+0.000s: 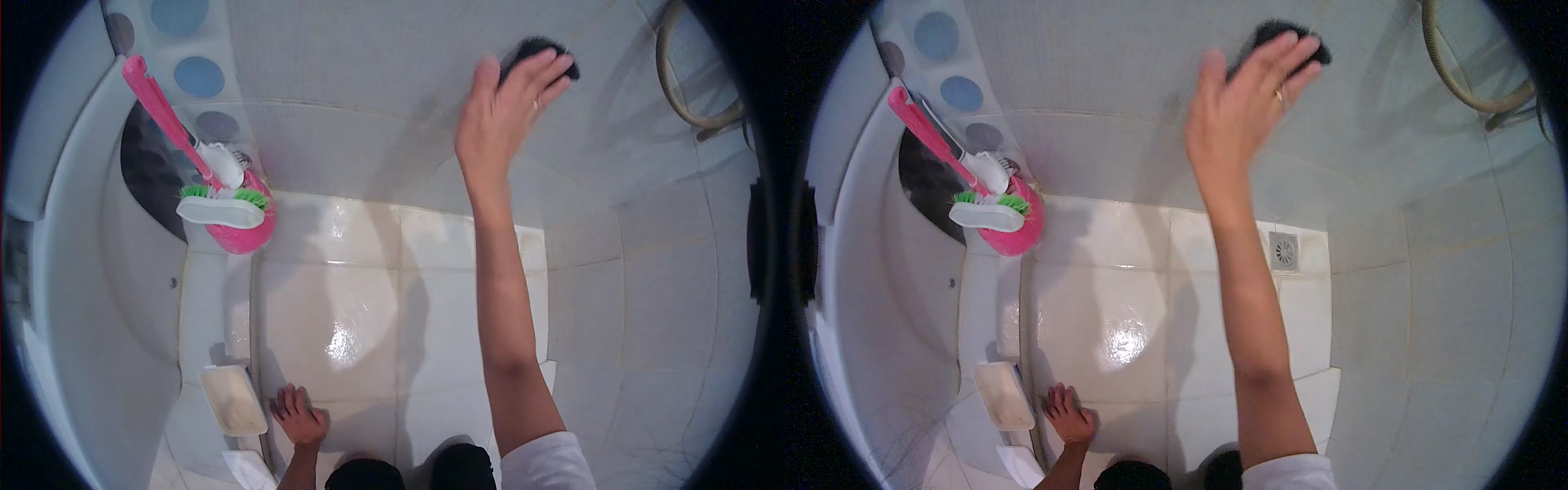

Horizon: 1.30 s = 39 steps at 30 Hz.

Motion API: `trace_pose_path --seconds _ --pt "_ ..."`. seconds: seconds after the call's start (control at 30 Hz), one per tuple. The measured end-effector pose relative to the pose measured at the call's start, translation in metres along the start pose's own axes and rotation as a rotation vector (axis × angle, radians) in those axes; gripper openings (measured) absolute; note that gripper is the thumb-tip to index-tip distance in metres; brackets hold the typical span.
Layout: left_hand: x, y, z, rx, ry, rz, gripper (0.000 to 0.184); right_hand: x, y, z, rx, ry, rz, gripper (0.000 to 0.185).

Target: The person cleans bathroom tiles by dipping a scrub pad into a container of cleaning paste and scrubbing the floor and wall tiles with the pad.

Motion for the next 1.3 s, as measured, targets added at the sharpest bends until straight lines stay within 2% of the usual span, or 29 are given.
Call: trace_pose_path --seconds 0.07,0.13,0.17,0.23,0.27,0.33,0.4,0.5,0.57,0.6,0.67,0.73,0.83,0.9,0.97,1.07,1.13,1.2,1.3 --pt "-0.001 -0.001 0.000 -0.019 0.015 0.006 0.055 0.042 -0.016 -0.020 -0.158 -0.056 0.116 0.078" --pt "-0.002 -0.002 -0.001 -0.046 0.024 -0.003 0.055 0.084 0.008 -0.056 0.300 -0.045 0.454 0.079" --pt "-0.001 0.001 0.000 -0.062 0.031 -0.011 0.054 0.077 0.010 -0.057 0.302 -0.047 0.451 0.079" --pt "0.000 0.001 0.003 -0.058 0.031 -0.008 0.054 0.063 0.014 -0.058 0.345 0.152 0.883 0.083" --pt "-0.001 0.000 0.003 -0.052 0.038 -0.007 0.054 0.041 0.007 -0.041 0.454 0.147 0.845 0.082" --pt "0.002 0.003 0.002 -0.023 0.047 -0.002 0.054 -0.033 -0.004 -0.002 0.373 0.201 0.642 0.080" --pt "-0.001 0.000 0.000 -0.013 0.066 0.010 0.054 -0.092 -0.010 0.048 0.195 0.350 0.438 0.079" --pt "-0.001 0.003 0.004 -0.040 0.037 -0.012 0.055 -0.095 -0.030 0.066 0.174 0.456 0.338 0.082" --pt "-0.001 0.001 0.001 -0.053 0.026 -0.011 0.057 -0.057 -0.054 0.060 0.048 0.120 0.221 0.086" --pt "0.000 0.001 0.000 -0.056 0.023 -0.017 0.057 -0.056 -0.050 0.046 -0.040 0.174 0.246 0.090" --pt "0.002 0.002 -0.004 -0.061 0.019 -0.021 0.056 -0.067 -0.003 0.021 -0.028 0.167 0.250 0.092" --pt "0.000 0.005 0.000 -0.042 0.063 -0.022 0.056 -0.089 0.067 0.000 0.237 0.201 0.111 0.093" --pt "0.001 0.003 0.002 -0.037 0.052 -0.013 0.056 -0.082 0.061 0.014 0.270 0.214 0.133 0.090" --pt "-0.002 0.000 -0.001 -0.049 0.022 -0.010 0.055 -0.074 -0.004 0.039 0.117 0.215 0.215 0.088" --pt "-0.001 0.003 -0.001 -0.063 0.019 -0.010 0.055 -0.054 -0.070 0.064 -0.022 0.174 0.168 0.086" --pt "-0.003 0.002 0.002 -0.069 0.024 -0.027 0.056 -0.062 -0.070 0.065 -0.027 0.150 0.167 0.086" --pt "-0.002 0.002 0.001 -0.060 0.032 -0.016 0.056 -0.076 -0.009 0.041 0.038 0.118 0.121 0.086" --pt "-0.003 0.003 0.002 -0.053 0.039 -0.009 0.056 -0.076 0.035 0.031 0.272 0.107 -0.019 0.087" --pt "-0.002 0.003 0.004 0.002 0.048 0.018 0.057 -0.074 0.017 0.037 0.163 0.148 0.101 0.086"
Point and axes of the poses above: each hand's wrist, its own y-axis away from the middle knuckle, its own z-axis out of the back of the hand, x = y × z, the point moved 3 cm from there along -y, towards the middle knuckle, and after that the axes turned 4 degrees about x, right-handed, at the moved point
